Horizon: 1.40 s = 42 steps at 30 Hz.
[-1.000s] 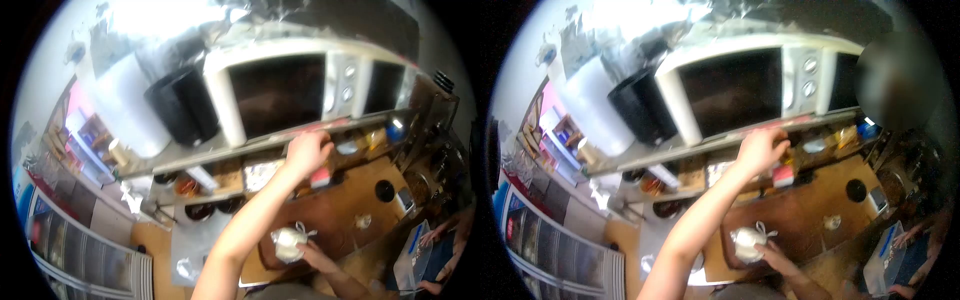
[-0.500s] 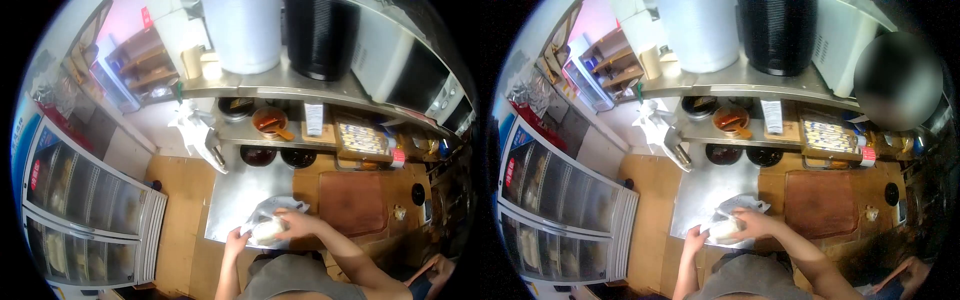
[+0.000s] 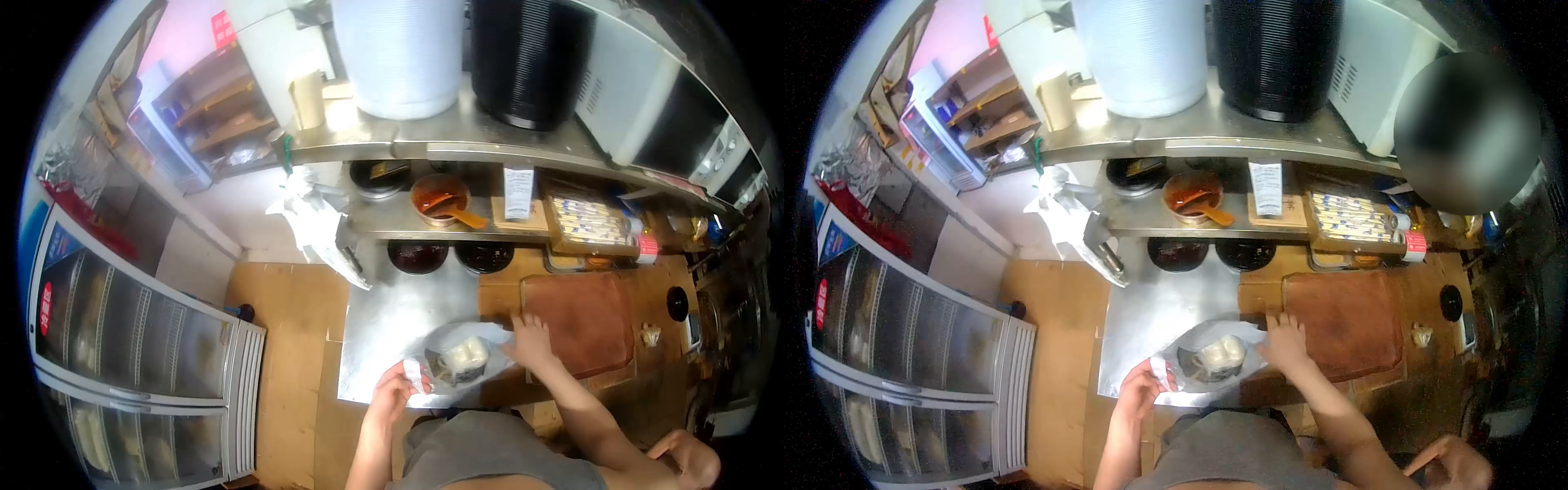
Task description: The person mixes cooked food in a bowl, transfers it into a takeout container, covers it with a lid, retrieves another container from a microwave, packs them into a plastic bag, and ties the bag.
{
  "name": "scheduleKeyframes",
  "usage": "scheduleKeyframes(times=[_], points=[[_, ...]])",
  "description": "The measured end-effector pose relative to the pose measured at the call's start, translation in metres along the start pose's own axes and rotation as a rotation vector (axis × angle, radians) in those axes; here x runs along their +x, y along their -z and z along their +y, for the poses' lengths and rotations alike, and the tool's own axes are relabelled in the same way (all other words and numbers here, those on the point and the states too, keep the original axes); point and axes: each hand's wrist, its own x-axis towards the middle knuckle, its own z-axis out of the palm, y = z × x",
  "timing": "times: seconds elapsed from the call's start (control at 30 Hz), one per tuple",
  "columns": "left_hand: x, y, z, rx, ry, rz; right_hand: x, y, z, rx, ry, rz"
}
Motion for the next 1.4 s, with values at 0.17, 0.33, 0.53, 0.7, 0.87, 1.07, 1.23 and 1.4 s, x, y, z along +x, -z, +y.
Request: scheduleKeyframes(times=[0.17,0.33,0.53,0.7,0.87,1.07,1.23,1.4], points=[[0.019,-0.04,0.009,0.225,0.083,0.133,-0.015,-0.023,0.035,1.351,-0.3,-0.361],[0.05,-0.071,0.008,0.474,0.136,-0.029,-0.024,-0.013,-0.006,1.886,-0.196,-0.595],[0.078,-0.076,-0.046,1.052,-0.058,-0.04,-0.024,-0.056,-0.034,1.433,0.143,-0.126],[0.099,-0.042,-0.05,1.574,-0.393,0.455,-0.046,-0.062,0.044,1.055,0.017,-0.524],[0.137,0.013,-0.118,1.653,-0.282,0.558,-0.039,-0.087,0.059,0.613,0.011,-0.507],[0.137,0.026,-0.093,1.512,-0.173,0.604,-0.049,-0.089,0.094,0.734,0.608,-0.49],[0.156,0.023,-0.112,1.496,-0.175,0.614,-0.055,-0.083,0.064,0.414,0.196,-0.551],[0.148,0.043,-0.093,1.492,-0.071,0.591,-0.066,-0.067,0.081,0.588,0.443,-0.449]])
